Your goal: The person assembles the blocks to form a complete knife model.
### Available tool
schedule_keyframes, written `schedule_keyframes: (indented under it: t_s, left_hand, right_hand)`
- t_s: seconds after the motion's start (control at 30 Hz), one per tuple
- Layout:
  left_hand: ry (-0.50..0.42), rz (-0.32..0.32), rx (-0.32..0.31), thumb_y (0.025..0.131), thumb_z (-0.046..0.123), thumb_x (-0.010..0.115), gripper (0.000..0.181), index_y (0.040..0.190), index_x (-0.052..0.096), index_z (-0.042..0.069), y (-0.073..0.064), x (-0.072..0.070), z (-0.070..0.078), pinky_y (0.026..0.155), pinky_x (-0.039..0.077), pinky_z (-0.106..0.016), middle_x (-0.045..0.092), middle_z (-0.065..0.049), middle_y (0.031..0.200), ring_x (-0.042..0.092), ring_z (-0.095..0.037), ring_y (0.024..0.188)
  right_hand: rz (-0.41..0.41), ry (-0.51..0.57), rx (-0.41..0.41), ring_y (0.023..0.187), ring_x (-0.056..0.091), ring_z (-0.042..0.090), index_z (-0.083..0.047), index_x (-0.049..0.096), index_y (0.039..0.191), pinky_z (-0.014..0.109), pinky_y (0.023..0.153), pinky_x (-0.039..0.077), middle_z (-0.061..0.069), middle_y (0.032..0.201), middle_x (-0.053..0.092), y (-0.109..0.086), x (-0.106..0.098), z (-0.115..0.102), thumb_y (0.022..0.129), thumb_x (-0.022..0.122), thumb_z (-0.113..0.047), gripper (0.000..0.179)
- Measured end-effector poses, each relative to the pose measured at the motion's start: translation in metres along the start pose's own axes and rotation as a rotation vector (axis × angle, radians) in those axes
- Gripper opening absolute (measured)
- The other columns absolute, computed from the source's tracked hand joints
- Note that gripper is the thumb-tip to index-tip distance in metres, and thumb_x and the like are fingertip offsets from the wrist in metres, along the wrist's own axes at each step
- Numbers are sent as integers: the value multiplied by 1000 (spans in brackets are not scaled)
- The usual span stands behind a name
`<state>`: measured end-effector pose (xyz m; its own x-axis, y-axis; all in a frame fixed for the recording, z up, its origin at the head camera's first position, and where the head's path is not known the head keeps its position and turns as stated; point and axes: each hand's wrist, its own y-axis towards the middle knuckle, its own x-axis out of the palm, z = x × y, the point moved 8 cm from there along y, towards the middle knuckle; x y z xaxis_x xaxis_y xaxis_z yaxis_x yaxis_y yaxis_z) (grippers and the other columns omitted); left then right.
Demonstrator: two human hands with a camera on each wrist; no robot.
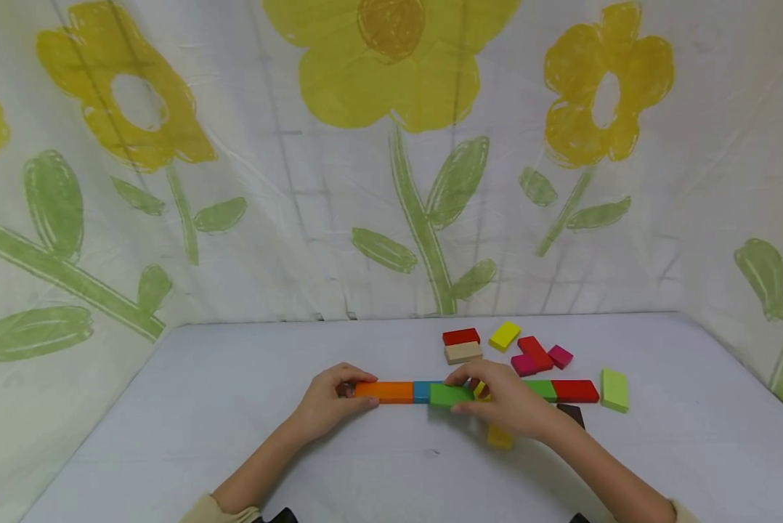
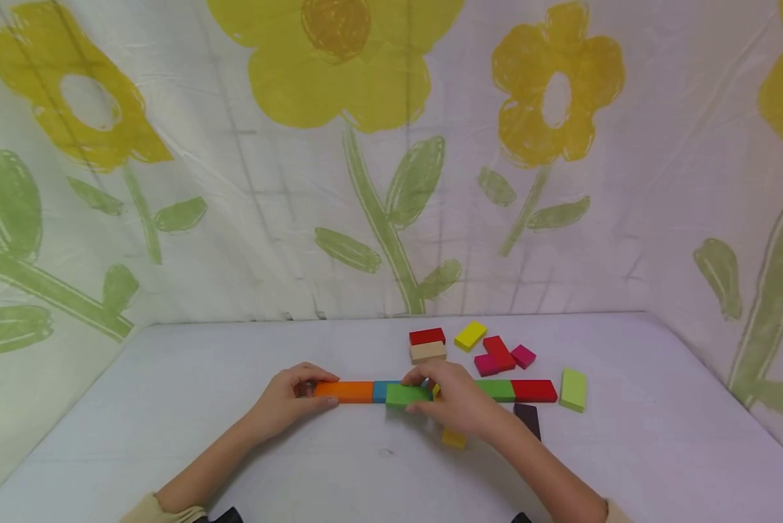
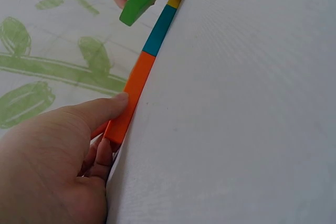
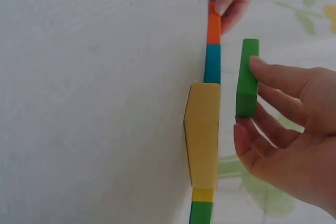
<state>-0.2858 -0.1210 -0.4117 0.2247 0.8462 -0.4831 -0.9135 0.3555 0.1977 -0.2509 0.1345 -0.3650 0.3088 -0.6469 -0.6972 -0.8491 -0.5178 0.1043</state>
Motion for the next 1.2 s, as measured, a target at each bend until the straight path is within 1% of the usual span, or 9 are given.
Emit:
schedule_keyframes:
  t_s: [0.1,0.3,0.53,0.6,0.77,1.0,1.1,1.2]
  left_hand:
    - [-4,1,-7,88,15,87,29,114,80,3,0,0,0,70,44,-20,70,-9,104,52,-10,78]
    - [3,-1,9,88,15,87,29,113,80,3,0,0,-1,70,44,-20,70,-9,103,52,-9,78]
    - [6,4,-6,88,15,87,29,113,80,4,0,0,-1,71,44,-20,70,-7,103,52,-9,78]
    - [4,3,-5,88,15,87,28,113,80,3,0,0,-1,71,44,-20,70,-8,103,52,-9,78]
    - [19,1,4,88,15,87,28,113,80,4,1,0,-2,70,45,-20,69,-8,102,53,-9,79]
    - [37,3,-3,87,15,87,26,112,81,6,1,1,-6,71,45,-19,69,-5,101,53,-8,78]
    - [37,2,1,88,15,87,27,112,80,6,1,1,-5,70,45,-20,69,-6,102,53,-9,79]
    - [18,0,7,88,15,86,28,113,80,4,0,1,-2,70,44,-20,70,-7,103,52,-9,79]
  right_hand:
    - [-13,6,11,101,62,16,-7,73,121,24,84,57,5,118,72,-1,0,1,93,82,-17,32]
    - [-30,-1,17,99,58,16,-8,75,120,22,81,56,3,115,71,-3,2,4,92,83,-18,31]
    - [-49,-3,15,93,54,16,-13,76,119,23,72,52,-1,107,63,-3,6,12,92,84,-26,31]
    - [-53,-2,27,94,54,16,-14,76,118,23,71,52,-1,105,60,-3,7,14,91,84,-27,31]
    - [-62,-1,56,98,53,18,-16,77,114,22,73,52,-1,105,60,-2,9,17,89,87,-25,28]
    - [-68,-11,81,93,53,16,-18,78,112,21,70,49,-2,98,57,-2,12,19,86,89,-22,28]
    - [-70,-12,90,93,52,17,-18,78,111,22,70,49,-2,98,57,-2,13,21,86,89,-22,28]
    - [-70,-14,90,95,53,18,-17,78,111,22,71,50,-2,99,58,-2,13,22,86,90,-21,28]
